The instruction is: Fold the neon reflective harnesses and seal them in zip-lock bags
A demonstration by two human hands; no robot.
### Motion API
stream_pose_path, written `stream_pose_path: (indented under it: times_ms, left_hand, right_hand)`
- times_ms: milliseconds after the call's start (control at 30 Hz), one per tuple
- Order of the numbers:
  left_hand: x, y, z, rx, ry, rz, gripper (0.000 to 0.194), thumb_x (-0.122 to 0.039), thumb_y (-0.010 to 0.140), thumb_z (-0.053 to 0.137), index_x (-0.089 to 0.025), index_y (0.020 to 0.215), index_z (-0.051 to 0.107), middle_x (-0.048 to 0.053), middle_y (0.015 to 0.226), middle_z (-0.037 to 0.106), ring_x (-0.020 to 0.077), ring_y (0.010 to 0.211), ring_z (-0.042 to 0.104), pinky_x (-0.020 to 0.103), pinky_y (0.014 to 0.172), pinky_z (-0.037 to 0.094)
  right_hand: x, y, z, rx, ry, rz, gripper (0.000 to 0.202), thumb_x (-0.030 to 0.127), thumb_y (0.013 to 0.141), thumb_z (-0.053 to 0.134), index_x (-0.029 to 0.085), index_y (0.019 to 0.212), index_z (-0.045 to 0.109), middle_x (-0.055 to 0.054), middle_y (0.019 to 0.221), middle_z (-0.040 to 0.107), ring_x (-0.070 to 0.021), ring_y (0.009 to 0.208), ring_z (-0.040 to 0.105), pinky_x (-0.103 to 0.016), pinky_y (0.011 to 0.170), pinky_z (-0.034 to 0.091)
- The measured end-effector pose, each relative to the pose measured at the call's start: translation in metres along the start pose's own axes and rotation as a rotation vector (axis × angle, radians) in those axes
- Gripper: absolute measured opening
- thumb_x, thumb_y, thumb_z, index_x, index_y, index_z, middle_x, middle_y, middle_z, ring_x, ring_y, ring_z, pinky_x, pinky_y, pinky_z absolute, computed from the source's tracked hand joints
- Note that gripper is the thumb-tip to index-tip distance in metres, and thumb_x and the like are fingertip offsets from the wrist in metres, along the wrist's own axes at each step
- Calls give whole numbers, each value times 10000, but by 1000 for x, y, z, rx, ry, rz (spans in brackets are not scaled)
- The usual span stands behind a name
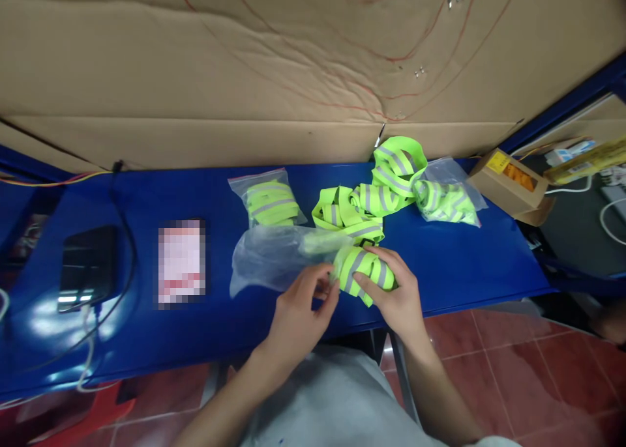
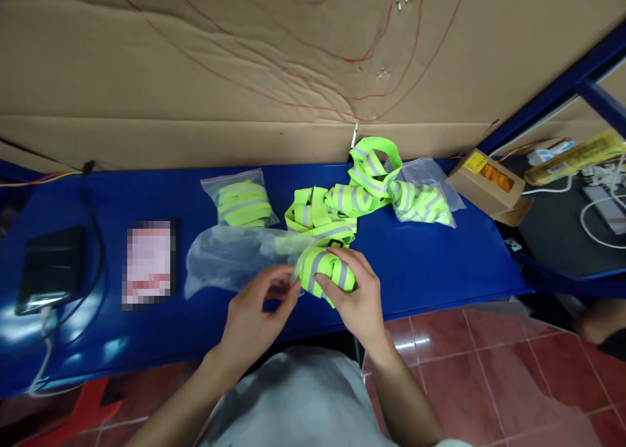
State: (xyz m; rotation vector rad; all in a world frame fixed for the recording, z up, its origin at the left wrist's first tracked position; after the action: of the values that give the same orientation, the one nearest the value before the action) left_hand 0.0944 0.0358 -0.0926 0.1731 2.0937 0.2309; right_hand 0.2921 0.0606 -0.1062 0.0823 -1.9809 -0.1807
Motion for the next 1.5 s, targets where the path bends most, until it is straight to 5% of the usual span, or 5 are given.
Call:
stream_pose_path:
  times_ms: [233, 433, 567, 900, 1500]
  left_hand:
    - [-30, -20, -7, 221, 660, 562, 585, -347, 966, 744, -209, 1492, 527, 180, 1281, 734, 341, 1124, 754, 501, 921, 643]
    - [30, -6, -33, 97, 875, 93, 1303, -687, 766, 838, -163, 1710, 108, 357, 1713, 216, 554, 1569, 299, 810, 1215, 240]
    - [62, -12, -30, 83, 776, -132, 1207, -662, 842, 782, -188, 1700, 78, 320, 1653, 388, 513, 1517, 426, 791, 1155, 371]
    - [7, -35, -13, 246, 464, 387, 739, -276, 988, 680, -241, 1605, 275, 246, 1513, 532, 392, 1418, 548, 669, 1127, 486]
    - [22, -39, 27, 432, 408, 199, 1195, -423, 879, 812, -245, 1700, -38, 222, 1464, 533, 397, 1331, 560, 565, 1055, 492]
  right_hand:
    - [9, 2, 4, 52, -118, -80, 375, 240, 908, 790, 293, 1274, 729, -55, 1280, 711, -212, 1226, 698, -339, 1046, 578]
    - [11, -3, 3, 50, -55, -49, 395, 273, 897, 811, 328, 1279, 724, -36, 1296, 711, -211, 1233, 687, -349, 1052, 570]
    - [14, -2, 2, 31, -43, -53, 396, 288, 883, 828, 334, 1265, 733, -34, 1294, 718, -220, 1234, 683, -366, 1060, 563]
    - [19, -3, 13, 122, 75, 3, 373, 319, 883, 831, 318, 1242, 731, -36, 1259, 730, -230, 1192, 699, -382, 1026, 583]
    - [11, -20, 44, 186, 9, 24, 227, 153, 889, 703, 264, 1081, 753, -28, 1066, 719, -177, 977, 720, -322, 894, 588]
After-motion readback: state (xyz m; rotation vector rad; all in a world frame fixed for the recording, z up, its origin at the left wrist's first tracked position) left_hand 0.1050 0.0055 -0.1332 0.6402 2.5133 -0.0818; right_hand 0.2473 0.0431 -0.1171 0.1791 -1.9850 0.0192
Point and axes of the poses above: each hand's wrist, its own y-axis towards the middle knuckle, its own z-axis out of the palm, x = y × z, the point moved 10 cm from there along y, towards the middle knuckle
